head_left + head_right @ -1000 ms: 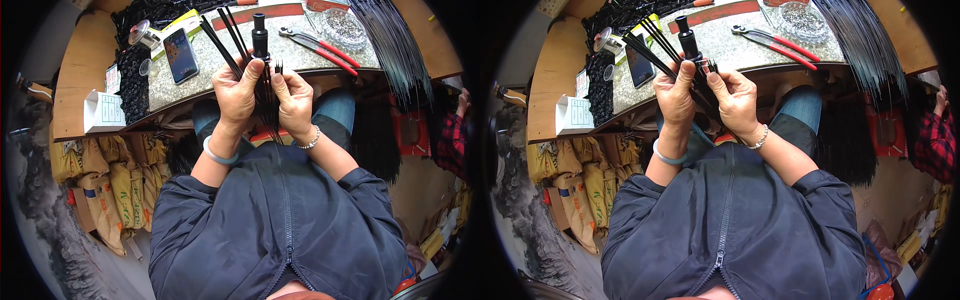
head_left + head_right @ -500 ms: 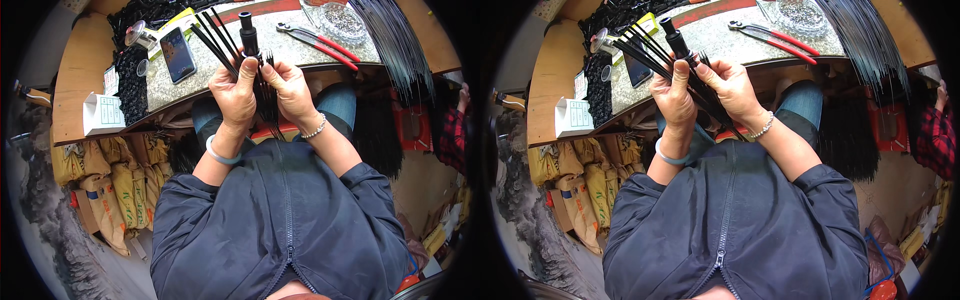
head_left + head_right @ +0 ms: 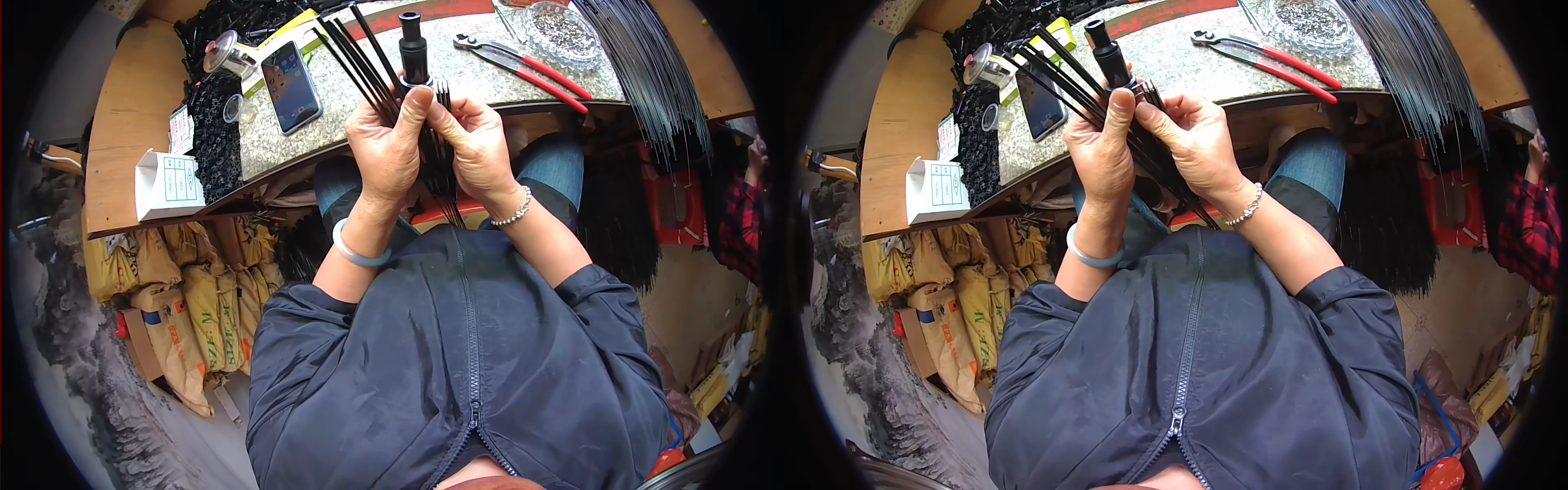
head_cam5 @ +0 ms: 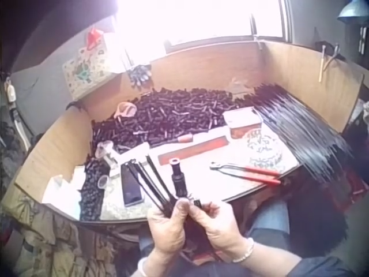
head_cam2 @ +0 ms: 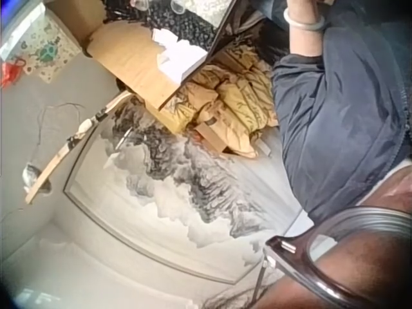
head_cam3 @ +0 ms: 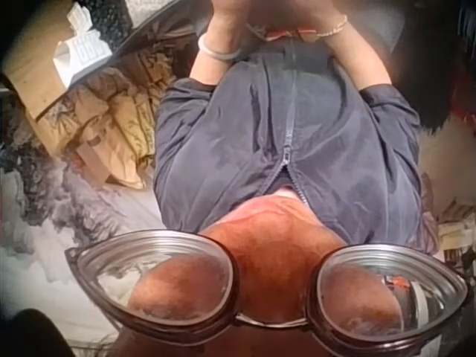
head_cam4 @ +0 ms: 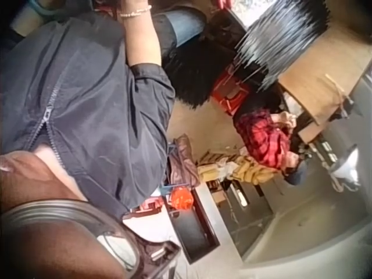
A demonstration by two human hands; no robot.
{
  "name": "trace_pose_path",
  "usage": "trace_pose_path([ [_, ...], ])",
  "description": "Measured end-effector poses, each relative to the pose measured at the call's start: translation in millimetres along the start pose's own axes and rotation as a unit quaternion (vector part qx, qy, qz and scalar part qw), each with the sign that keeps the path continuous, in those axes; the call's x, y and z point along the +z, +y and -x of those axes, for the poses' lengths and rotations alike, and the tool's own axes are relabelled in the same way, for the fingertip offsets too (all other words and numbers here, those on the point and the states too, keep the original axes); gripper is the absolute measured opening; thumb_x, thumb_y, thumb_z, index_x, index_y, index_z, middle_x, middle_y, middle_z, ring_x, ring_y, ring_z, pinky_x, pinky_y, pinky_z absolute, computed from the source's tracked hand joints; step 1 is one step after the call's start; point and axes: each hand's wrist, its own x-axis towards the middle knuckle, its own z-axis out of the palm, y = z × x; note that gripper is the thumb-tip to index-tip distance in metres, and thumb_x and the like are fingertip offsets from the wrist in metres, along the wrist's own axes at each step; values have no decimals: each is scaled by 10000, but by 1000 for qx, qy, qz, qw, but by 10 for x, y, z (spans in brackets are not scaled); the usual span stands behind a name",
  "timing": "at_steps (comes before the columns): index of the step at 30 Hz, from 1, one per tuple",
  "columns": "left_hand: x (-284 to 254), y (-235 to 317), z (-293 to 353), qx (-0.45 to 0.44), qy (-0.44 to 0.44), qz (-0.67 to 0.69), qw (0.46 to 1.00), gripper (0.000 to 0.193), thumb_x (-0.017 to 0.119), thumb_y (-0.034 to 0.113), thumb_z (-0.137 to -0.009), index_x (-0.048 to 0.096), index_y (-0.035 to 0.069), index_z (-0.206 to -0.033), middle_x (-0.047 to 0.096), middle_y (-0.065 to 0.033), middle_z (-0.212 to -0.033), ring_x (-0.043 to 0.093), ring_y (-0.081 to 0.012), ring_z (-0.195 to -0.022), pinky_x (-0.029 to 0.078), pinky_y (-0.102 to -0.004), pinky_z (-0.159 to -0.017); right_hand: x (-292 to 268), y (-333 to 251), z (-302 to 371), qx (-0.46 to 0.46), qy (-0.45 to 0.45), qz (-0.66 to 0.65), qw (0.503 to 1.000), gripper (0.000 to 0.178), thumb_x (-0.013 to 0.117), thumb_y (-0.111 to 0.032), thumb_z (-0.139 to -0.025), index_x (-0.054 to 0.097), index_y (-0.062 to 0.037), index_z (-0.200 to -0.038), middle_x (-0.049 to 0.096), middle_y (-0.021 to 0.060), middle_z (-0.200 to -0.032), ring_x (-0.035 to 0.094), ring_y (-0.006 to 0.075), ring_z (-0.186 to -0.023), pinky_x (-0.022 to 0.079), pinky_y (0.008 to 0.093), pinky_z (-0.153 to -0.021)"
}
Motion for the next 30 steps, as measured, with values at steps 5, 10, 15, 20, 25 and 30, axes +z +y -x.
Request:
trace_pose_path([
  [5, 0, -7, 0, 29, 24, -48, 998, 270, 677, 144, -811, 594, -19, -1010, 628, -13, -822, 547, -55, -728, 449, -194, -655, 23, 12, 10, -30, -5, -55, 998, 105, 615, -50, -834, 607, -21, -934, 641, 38, -878, 592, 78, -795, 464, 203, -744],
  [10, -19, -22, -3, 31, 22, -31, 999, 273, 674, 147, -814, 597, -20, -1016, 640, -25, -830, 559, -59, -723, 458, -204, -656, -35, 45, 10, -27, -3, -34, 999, 99, 612, -43, -833, 620, -22, -930, 646, 47, -878, 597, 88, -797, 469, 211, -754],
  [15, 18, 1, 0, 29, 7, 19, 999, 238, 676, 145, -812, 620, -20, -975, 643, -22, -814, 556, -55, -710, 454, -198, -649, -120, -11, -86, 51, -84, -110, 989, 124, 605, -74, -845, 628, -22, -954, 645, 43, -881, 592, 84, -794, 468, 213, -746],
  [20, -19, 41, 1, 25, -9, -7, 1000, 230, 688, 114, -798, 617, -26, -966, 647, -33, -821, 572, -69, -716, 461, -202, -662, -15, -43, -23, 28, -38, -67, 997, 134, 622, -63, -831, 619, -20, -958, 640, 43, -879, 586, 79, -790, 462, 201, -736],
  [25, 13, 1, 14, 63, 20, -15, 998, 269, 682, 87, -797, 565, -23, -1012, 654, -78, -845, 607, -99, -754, 480, -221, -697, 6, -41, 12, -28, -27, -27, 999, 115, 641, -29, -808, 613, -15, -919, 635, 41, -860, 588, 77, -774, 469, 192, -726],
  [30, -47, -13, 29, 62, -15, -57, 996, 258, 604, 148, -860, 554, -20, -1049, 618, -92, -967, 618, -160, -801, 502, -280, -747, 3, -97, 15, 23, -32, -52, 998, 90, 630, -44, -821, 618, -14, -905, 633, 45, -868, 589, 80, -775, 474, 191, -719],
])
